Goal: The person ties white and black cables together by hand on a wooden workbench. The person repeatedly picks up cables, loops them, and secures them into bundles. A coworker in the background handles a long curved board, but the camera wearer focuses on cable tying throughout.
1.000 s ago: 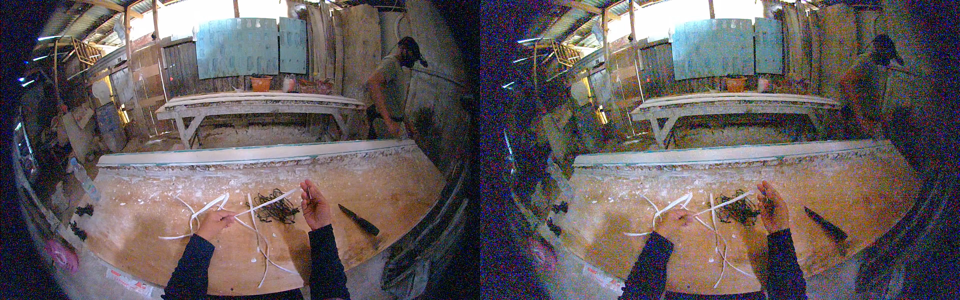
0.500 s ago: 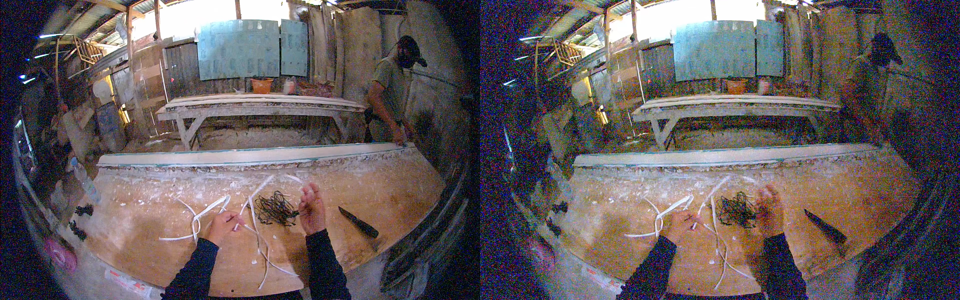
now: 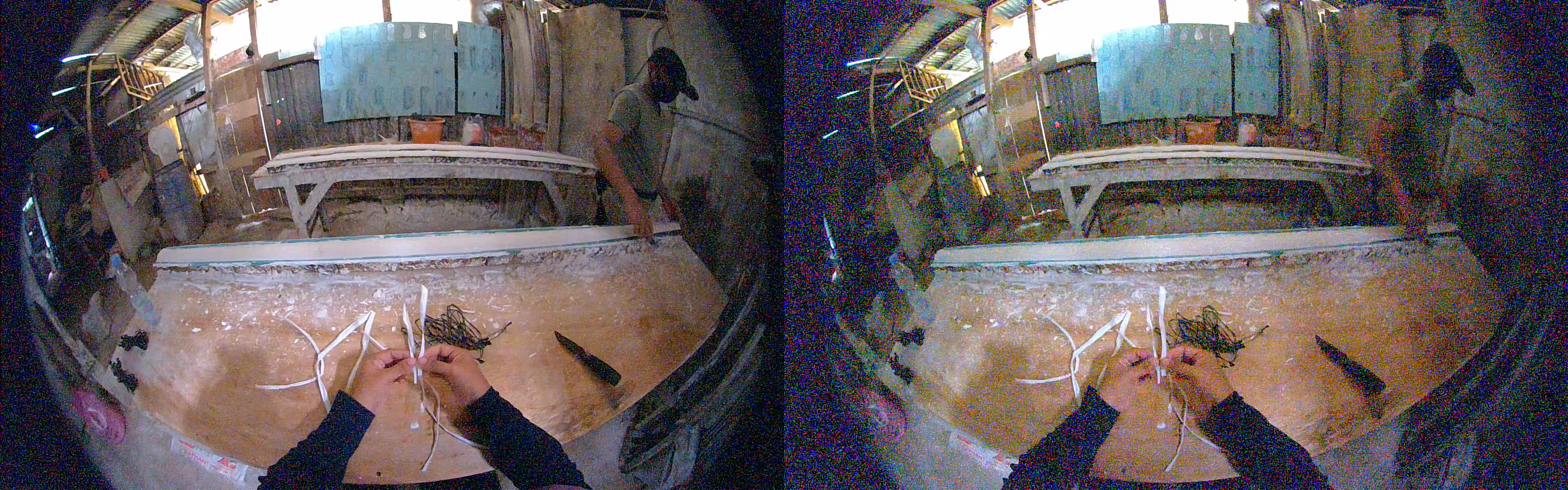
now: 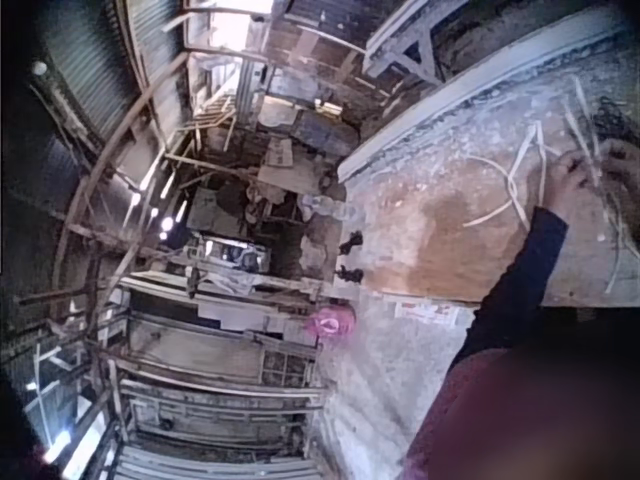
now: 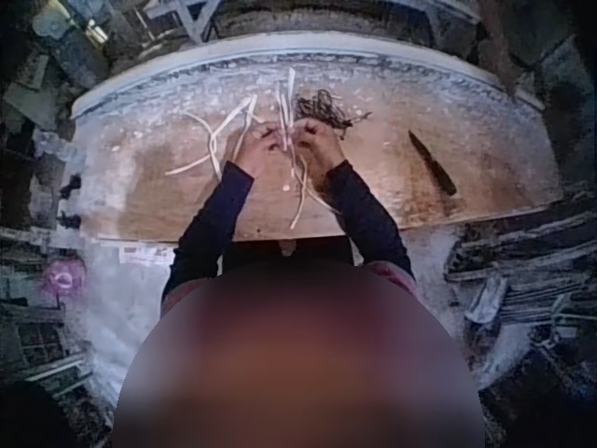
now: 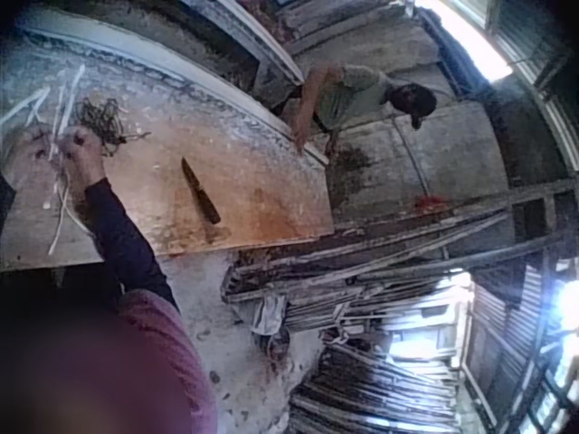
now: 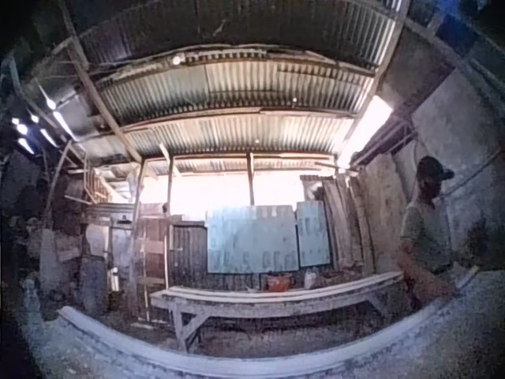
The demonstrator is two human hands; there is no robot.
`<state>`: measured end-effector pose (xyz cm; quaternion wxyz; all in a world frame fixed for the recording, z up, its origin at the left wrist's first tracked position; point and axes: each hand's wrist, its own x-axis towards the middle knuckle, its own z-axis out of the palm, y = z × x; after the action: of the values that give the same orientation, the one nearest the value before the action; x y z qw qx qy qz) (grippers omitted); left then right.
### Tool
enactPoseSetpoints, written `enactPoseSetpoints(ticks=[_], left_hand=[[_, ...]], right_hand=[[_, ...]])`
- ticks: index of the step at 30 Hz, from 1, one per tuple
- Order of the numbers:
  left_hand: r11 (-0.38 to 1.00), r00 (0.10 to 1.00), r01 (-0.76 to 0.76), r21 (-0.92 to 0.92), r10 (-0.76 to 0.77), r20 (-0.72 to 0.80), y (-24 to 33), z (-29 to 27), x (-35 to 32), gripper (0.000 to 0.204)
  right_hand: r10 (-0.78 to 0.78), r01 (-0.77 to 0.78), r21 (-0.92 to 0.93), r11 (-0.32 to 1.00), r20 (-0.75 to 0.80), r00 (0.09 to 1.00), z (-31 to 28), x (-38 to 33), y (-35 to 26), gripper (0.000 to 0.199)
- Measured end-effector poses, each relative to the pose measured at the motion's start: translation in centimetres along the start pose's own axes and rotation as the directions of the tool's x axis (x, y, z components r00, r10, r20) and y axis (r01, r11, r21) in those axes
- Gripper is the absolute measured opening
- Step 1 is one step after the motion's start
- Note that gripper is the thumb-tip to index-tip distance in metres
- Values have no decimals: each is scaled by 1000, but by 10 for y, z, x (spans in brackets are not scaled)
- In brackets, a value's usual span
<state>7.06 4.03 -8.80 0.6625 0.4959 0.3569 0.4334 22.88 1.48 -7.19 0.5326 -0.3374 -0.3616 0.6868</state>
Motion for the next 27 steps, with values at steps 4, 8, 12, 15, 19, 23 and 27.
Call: enactPoseSetpoints(ticks=[4, 8, 12, 15, 19, 23, 27], left_hand=[[990, 998, -25, 140, 32, -48, -1, 1, 1, 9], [978, 993, -117, 170, 121, -13, 2, 1, 2, 10], [973, 991, -125, 196, 132, -24, 9, 1, -2, 15], [969, 986, -153, 192, 162, -32, 11, 4, -4, 15], [967, 986, -156, 201, 164, -27, 11, 7, -4, 15], [965, 983, -179, 193, 185, -18, 9, 7, -4, 16], [950, 977, -211, 231, 214, 11, 9, 6, -3, 15]], right_hand=[[7, -11, -119, 993, -28, 1000, 3, -4, -6, 6], [-9, 5, -140, 990, -25, 1000, 4, -6, -6, 7], [-20, 19, -138, 990, -4, 1000, 3, -1, -2, 7], [-58, 57, -235, 970, 3, 998, 1, 1, -1, 7], [-69, 74, -55, 996, 80, 994, -1, 0, 1, 8], [-189, 168, -400, 901, -12, 982, -2, 4, 4, 7], [-170, 154, -305, 940, -25, 985, -5, 4, 8, 7]])
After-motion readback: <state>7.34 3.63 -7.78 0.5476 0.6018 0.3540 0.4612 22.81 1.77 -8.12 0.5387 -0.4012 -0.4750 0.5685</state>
